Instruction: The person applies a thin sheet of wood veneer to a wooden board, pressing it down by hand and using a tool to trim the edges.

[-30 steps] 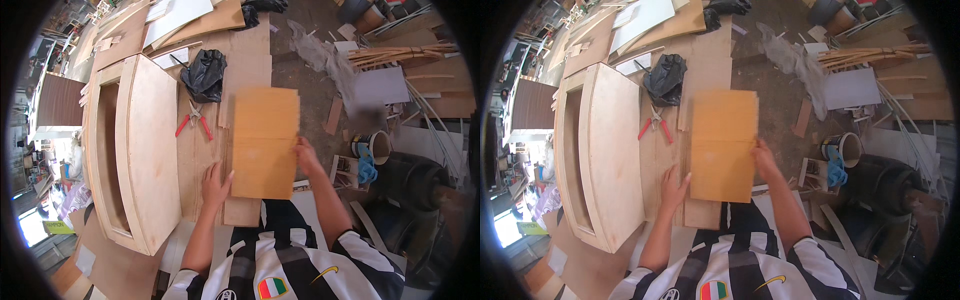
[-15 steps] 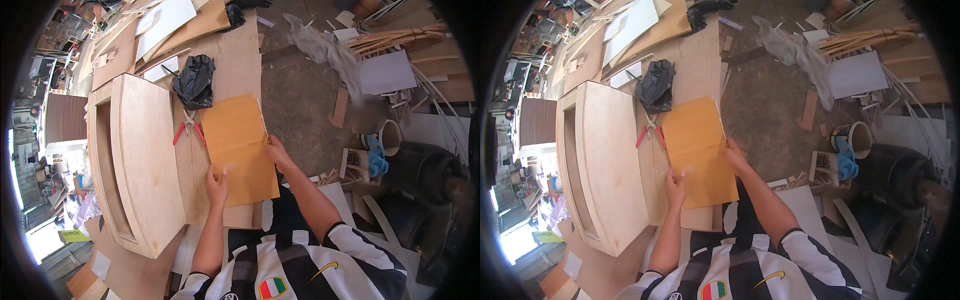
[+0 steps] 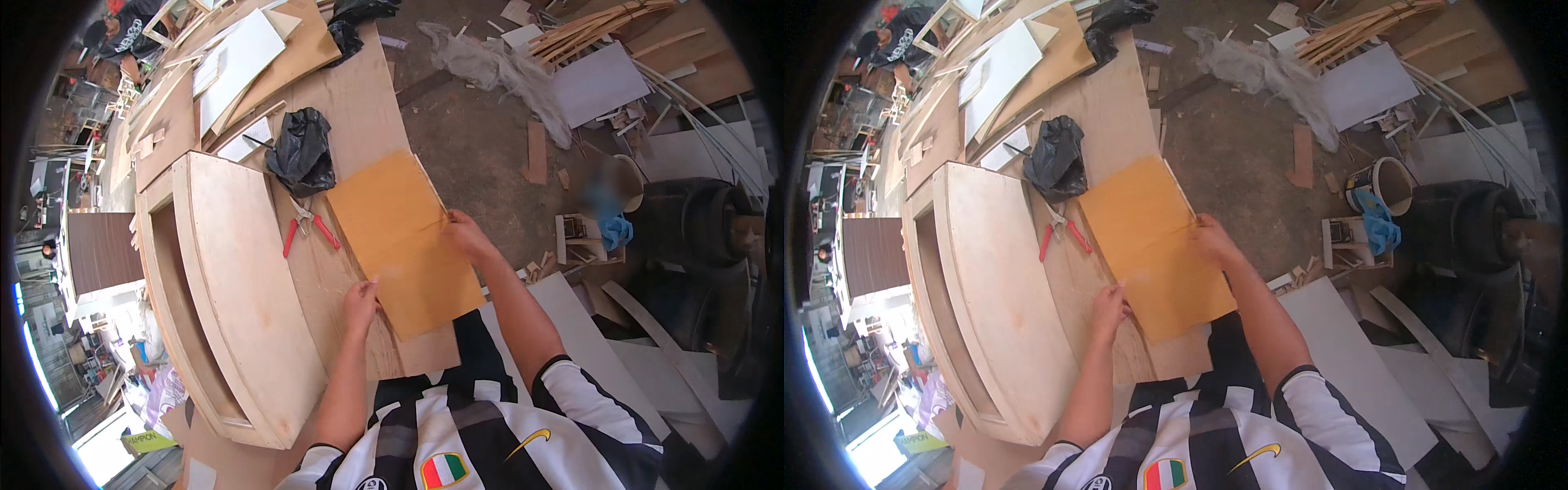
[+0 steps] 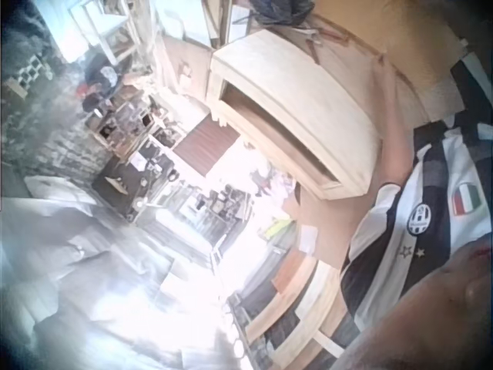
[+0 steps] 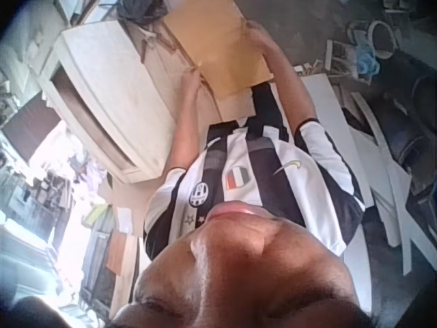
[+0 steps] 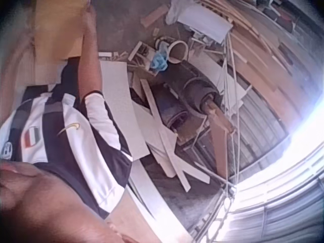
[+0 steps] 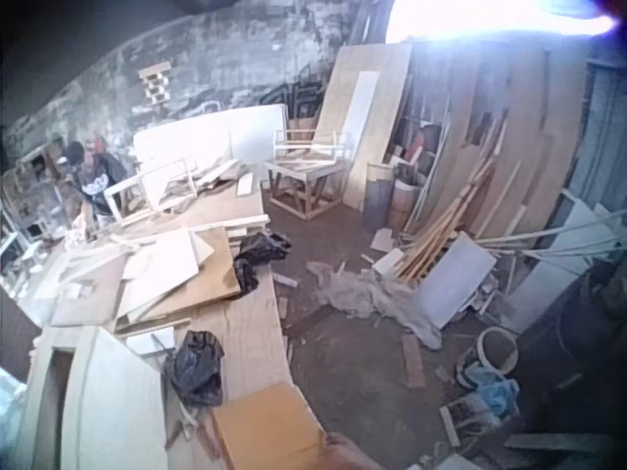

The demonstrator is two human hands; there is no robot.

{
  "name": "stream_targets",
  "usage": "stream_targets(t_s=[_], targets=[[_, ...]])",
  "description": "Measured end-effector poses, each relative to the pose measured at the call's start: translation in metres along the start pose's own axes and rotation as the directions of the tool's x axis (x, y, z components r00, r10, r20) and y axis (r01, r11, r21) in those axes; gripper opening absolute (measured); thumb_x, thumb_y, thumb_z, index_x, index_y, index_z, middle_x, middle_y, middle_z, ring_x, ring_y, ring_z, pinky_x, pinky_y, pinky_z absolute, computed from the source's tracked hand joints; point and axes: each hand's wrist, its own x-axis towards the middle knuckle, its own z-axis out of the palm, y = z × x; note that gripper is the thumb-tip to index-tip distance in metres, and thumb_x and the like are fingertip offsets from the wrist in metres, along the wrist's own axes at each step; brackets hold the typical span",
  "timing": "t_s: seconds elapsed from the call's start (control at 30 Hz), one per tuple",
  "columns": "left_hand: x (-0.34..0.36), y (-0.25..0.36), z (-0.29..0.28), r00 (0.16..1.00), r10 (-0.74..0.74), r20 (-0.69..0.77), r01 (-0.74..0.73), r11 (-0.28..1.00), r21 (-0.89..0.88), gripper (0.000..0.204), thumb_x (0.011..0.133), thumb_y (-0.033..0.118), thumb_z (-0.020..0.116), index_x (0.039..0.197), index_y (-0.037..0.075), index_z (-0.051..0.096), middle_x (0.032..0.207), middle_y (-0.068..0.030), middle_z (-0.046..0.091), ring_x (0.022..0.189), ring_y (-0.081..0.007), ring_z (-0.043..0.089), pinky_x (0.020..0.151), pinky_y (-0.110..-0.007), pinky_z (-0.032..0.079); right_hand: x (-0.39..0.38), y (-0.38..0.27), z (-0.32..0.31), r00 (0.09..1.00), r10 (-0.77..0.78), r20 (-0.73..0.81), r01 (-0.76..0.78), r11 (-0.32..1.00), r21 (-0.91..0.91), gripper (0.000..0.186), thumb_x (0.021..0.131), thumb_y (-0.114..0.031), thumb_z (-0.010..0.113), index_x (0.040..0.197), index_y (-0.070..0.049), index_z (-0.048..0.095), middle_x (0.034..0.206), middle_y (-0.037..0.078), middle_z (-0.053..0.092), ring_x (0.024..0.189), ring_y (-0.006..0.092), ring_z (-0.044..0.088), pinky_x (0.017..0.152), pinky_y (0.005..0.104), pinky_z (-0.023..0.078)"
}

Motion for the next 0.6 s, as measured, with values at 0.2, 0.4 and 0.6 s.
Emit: stream_targets(t_s=[0.2, 0.4, 0.6], targets=[[0.041, 0.109, 0.008, 0.815, 0.579, 0.007, -0.399, 0.554, 0.731, 0.057, 0.094, 0.054, 0.063, 0.122, 0.004, 0.066, 0.109, -0.0199, 0.071, 0.100, -0.0382, 0.066, 0.087, -0.046, 0.051, -0.007, 0.008, -0.025, 0.999, 0.040, -0.015, -0.039, 0.994, 0.099, 0.051, 0.088, -0.004, 0.058, 0.138, 0.001, 0.052, 0.126, 0.014, 0.062, 0.112, 0.0254, 0.062, 0.091, 0.0370, 0.051], [0.178, 0.186, 0.020, 0.647, 0.641, 0.413, -0.577, 0.057, 0.815, 0.079, 0.097, 0.062, 0.052, 0.158, 0.016, 0.034, 0.166, -0.0126, 0.028, 0.155, -0.0302, 0.021, 0.123, -0.053, 0.021, 0.011, 0.036, -0.017, 0.990, -0.100, -0.100, 0.099, 0.995, -0.012, 0.049, 0.085, -0.006, 0.060, 0.133, 0.002, 0.058, 0.125, 0.014, 0.063, 0.111, 0.0238, 0.063, 0.091, 0.0350, 0.051], [0.163, 0.185, 0.030, 0.727, 0.577, 0.372, -0.460, 0.008, 0.888, 0.086, 0.095, 0.071, 0.045, 0.162, 0.020, 0.026, 0.169, -0.0050, 0.022, 0.157, -0.0255, 0.015, 0.124, -0.056, 0.017, -0.008, 0.027, 0.002, 0.994, -0.003, -0.111, 0.022, 0.986, 0.164, 0.049, 0.083, -0.007, 0.060, 0.131, 0.002, 0.062, 0.111, 0.012, 0.070, 0.099, 0.0207, 0.066, 0.087, 0.0340, 0.051]])
